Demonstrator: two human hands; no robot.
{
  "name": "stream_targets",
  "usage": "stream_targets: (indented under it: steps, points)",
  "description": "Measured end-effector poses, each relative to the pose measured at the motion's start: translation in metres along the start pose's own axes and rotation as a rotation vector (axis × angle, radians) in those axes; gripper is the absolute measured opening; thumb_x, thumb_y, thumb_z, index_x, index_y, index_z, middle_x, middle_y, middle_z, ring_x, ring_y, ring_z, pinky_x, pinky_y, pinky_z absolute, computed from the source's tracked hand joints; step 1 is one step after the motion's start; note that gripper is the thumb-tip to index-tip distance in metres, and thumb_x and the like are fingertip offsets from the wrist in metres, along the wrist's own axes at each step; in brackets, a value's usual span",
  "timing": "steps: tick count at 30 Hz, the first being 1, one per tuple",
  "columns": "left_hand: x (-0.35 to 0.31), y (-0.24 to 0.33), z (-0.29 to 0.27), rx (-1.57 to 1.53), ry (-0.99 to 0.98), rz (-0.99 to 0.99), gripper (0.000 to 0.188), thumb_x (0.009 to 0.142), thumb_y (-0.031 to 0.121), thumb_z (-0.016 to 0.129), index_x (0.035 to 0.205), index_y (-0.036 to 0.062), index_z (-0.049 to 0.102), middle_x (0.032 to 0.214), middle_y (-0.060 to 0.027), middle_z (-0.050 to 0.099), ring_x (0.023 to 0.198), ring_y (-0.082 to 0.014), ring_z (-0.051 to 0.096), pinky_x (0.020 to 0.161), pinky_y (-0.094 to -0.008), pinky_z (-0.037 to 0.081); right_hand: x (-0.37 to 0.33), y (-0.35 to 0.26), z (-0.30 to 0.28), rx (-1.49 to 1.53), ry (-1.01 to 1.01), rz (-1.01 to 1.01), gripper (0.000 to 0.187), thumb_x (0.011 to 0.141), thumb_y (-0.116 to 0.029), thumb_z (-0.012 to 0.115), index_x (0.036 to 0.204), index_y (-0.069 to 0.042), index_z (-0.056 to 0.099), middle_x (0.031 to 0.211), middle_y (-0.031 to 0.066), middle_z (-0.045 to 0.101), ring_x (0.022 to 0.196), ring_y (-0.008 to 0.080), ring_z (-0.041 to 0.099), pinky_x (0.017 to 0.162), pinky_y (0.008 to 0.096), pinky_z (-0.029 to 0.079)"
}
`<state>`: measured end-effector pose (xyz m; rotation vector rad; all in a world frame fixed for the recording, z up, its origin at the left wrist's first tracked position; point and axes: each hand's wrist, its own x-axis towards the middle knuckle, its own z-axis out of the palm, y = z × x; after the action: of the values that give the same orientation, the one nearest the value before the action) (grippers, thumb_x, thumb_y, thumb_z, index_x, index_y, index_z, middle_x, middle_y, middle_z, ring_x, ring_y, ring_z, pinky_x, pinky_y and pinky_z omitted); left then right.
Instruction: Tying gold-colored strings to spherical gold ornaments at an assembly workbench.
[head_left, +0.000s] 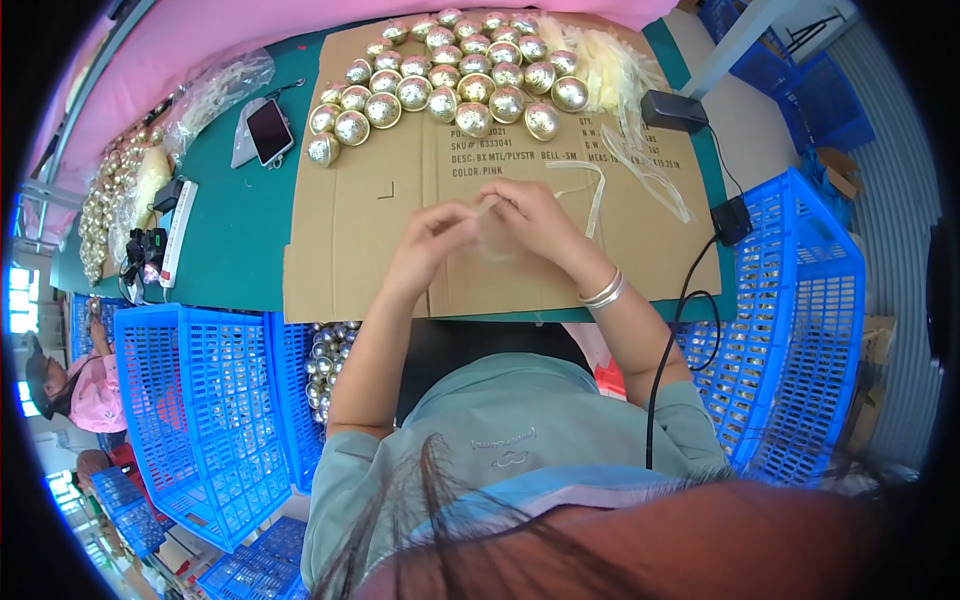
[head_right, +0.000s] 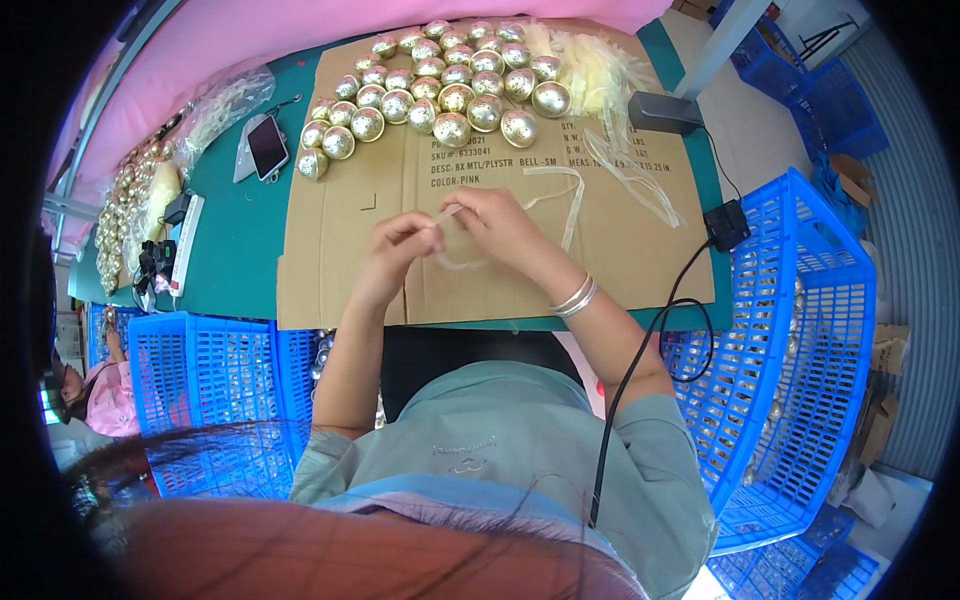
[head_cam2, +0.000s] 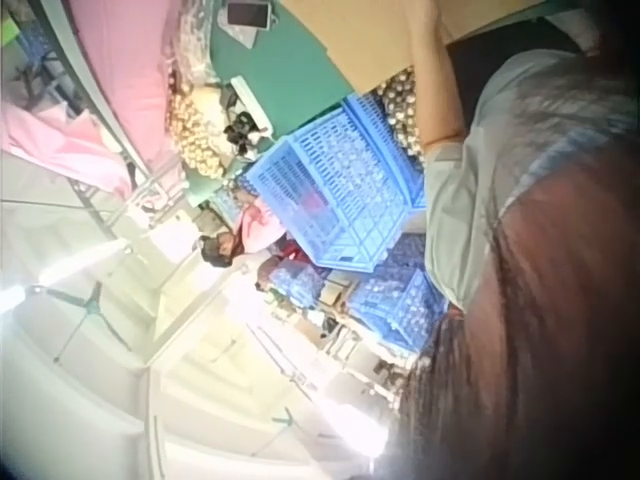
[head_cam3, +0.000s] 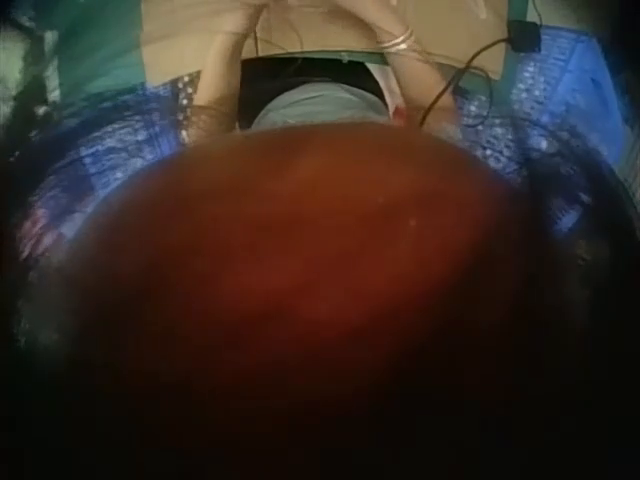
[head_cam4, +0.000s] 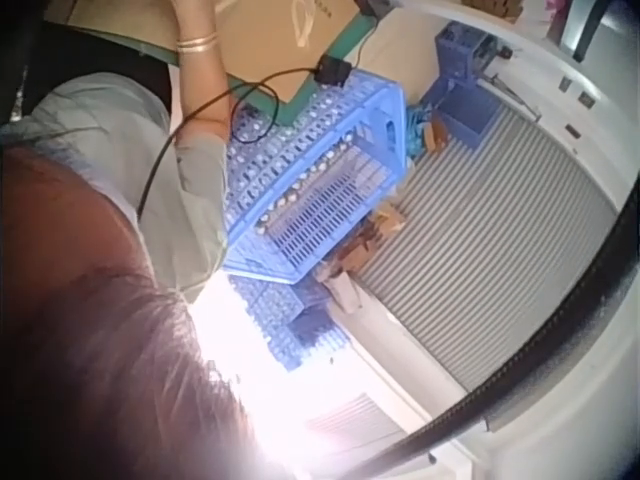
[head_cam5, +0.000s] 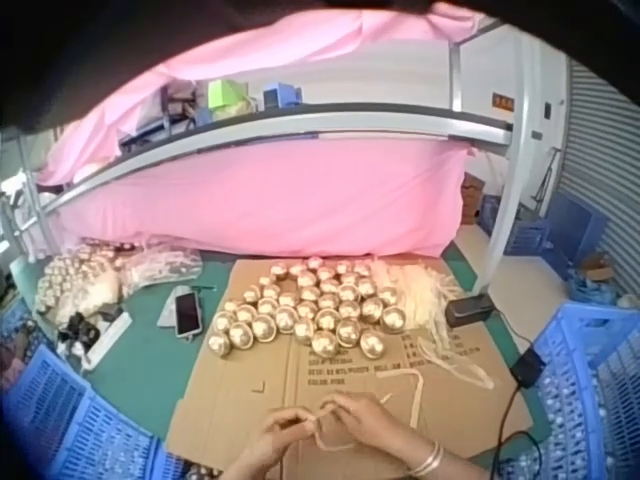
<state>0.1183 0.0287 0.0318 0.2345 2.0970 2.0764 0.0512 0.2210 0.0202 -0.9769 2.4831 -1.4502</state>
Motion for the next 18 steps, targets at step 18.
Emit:
stream_targets:
  steps: [18]
  points:
    - [-0.037,-0.004,0.025,0.322,0.317,0.002,0.012,0.088,0.009,0.060,0.082,-0.0015,0.062,0.063,0.0001,0.058,0.057,-0.0049,0.052,0.053,-0.0203,0.041,-0.004,-0.031,0.025,1.116,-0.016,0.452,0.023,0.092,-0.018,0.058,0.102,0.002,0.064,0.081,0.0017,0.061,0.052,0.0035,0.043,0.048,0.0176,0.034]
